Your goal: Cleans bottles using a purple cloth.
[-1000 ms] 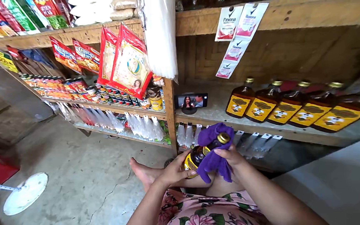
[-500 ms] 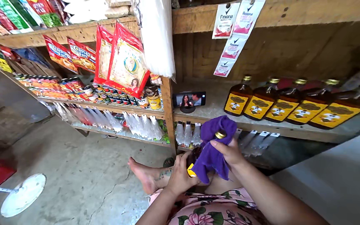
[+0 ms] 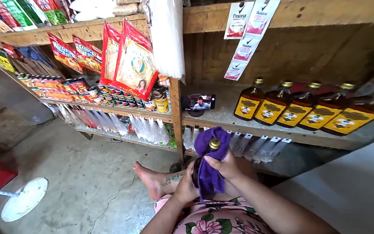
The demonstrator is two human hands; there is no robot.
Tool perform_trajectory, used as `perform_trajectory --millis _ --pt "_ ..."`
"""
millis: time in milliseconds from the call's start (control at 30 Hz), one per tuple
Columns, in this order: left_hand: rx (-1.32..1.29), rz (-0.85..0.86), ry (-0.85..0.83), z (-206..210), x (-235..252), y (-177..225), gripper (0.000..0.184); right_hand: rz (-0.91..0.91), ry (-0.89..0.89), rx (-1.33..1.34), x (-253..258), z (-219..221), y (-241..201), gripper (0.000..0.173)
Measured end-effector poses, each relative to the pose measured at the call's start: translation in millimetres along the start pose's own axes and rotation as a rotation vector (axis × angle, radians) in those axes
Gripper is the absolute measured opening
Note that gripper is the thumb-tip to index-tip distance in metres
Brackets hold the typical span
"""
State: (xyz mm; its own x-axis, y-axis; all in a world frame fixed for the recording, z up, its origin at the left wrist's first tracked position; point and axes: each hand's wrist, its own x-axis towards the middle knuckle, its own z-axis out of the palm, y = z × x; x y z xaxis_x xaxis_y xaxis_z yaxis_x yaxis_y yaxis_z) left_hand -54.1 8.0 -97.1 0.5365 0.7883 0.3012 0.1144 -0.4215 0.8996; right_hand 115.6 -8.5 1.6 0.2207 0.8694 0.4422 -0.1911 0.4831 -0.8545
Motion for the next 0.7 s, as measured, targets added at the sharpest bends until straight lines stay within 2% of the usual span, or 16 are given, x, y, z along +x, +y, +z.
perform_trajectory --millis 133,267,367,467,567,700 --pt "0.118 -0.049 0.061 5.5 -2.4 3.1 0.115 0.052 0.059 -0.124 -8.9 3.2 7.7 0.101" --pt "0.111 -0.025 0.1 10.5 -5.1 -7.0 0.098 0.194 0.002 -0.182 -8.8 -5.7 8.4 0.105" --pt "0.126 -0.081 0.108 12.0 -4.5 -5.7 0.093 0.328 -0.084 -0.182 -2.3 -13.1 2.3 0.108" --pt "0.126 -0.115 0.109 13.1 -3.9 -3.7 0.094 0.471 -0.153 -0.139 1.1 -19.4 -2.9 0.103" --pt "0.115 -0.173 0.114 13.3 -3.2 -1.3 0.097 0.602 -0.226 -0.038 0.1 -28.0 -6.3 0.088" --pt "0.116 -0.204 0.13 13.8 -1.9 1.8 0.109 0.613 -0.242 0.079 -6.2 -40.6 3.0 0.072"
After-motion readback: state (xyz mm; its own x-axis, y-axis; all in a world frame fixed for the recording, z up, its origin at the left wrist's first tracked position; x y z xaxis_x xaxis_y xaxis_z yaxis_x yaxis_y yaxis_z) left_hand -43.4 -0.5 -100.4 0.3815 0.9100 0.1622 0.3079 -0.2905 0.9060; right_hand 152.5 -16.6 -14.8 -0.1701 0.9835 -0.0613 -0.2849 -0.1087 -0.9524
